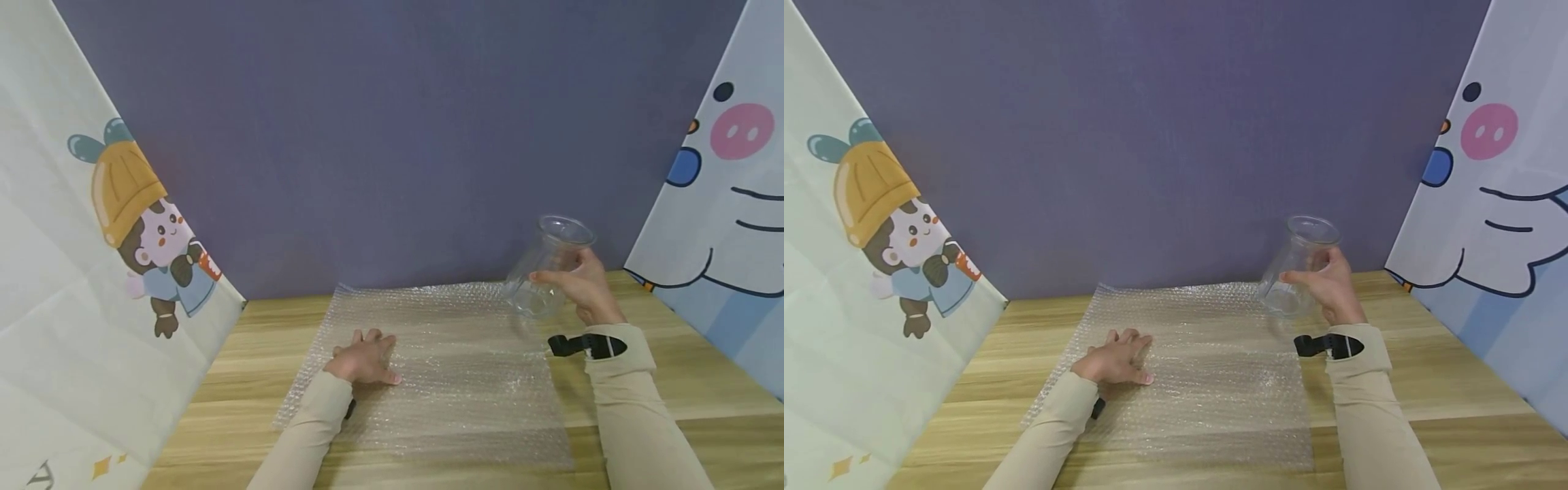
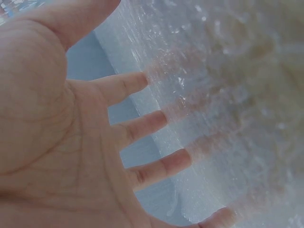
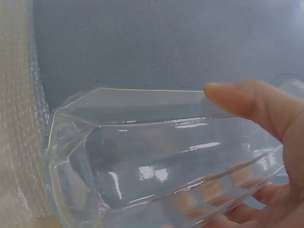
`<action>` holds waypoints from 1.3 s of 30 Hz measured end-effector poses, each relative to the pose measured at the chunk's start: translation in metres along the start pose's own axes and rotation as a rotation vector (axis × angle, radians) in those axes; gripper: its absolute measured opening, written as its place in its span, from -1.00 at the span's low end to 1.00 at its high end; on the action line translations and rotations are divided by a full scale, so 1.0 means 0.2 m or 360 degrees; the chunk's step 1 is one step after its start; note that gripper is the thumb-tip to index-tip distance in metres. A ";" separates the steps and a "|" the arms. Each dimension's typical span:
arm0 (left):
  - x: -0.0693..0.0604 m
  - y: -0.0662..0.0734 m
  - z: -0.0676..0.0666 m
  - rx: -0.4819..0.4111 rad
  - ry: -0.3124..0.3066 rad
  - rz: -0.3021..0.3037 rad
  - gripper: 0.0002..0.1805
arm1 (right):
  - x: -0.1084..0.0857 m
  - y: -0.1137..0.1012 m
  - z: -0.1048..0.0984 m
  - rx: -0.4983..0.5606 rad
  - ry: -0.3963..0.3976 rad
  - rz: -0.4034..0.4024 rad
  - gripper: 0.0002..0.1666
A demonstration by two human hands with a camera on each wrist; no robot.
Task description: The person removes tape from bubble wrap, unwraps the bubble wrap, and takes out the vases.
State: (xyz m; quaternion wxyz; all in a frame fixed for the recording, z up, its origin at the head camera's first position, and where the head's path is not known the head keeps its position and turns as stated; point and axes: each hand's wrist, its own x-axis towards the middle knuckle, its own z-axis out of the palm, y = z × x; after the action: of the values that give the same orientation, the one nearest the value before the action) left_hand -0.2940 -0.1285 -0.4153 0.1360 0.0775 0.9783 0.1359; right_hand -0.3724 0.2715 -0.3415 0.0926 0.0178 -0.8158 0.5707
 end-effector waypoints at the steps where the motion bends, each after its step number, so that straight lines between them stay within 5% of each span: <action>1: 0.00 0.00 0.00 0.0001 0.0000 0.0002 0.01 | 0.00 0.00 0.00 -0.0006 -0.0002 0.0009 0.16; 15: 0.00 0.02 -0.01 0.0002 -0.0024 0.0006 0.01 | 0.00 0.04 -0.03 -0.0146 0.0142 -0.0009 0.09; 25: -0.01 0.01 -0.01 0.0011 -0.0006 -0.0004 0.01 | 0.02 0.05 -0.02 -0.0069 0.0118 0.0021 0.10; 39: 0.00 0.00 0.00 0.0012 -0.0006 -0.0002 0.02 | 0.04 0.09 -0.04 0.0000 0.0166 0.0044 -0.17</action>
State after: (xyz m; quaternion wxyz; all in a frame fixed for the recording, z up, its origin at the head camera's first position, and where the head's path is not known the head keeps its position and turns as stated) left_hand -0.2934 -0.1283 -0.4146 0.1375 0.0776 0.9786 0.1321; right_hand -0.3813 0.2857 -0.3553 0.1271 -0.0232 -0.8099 0.5721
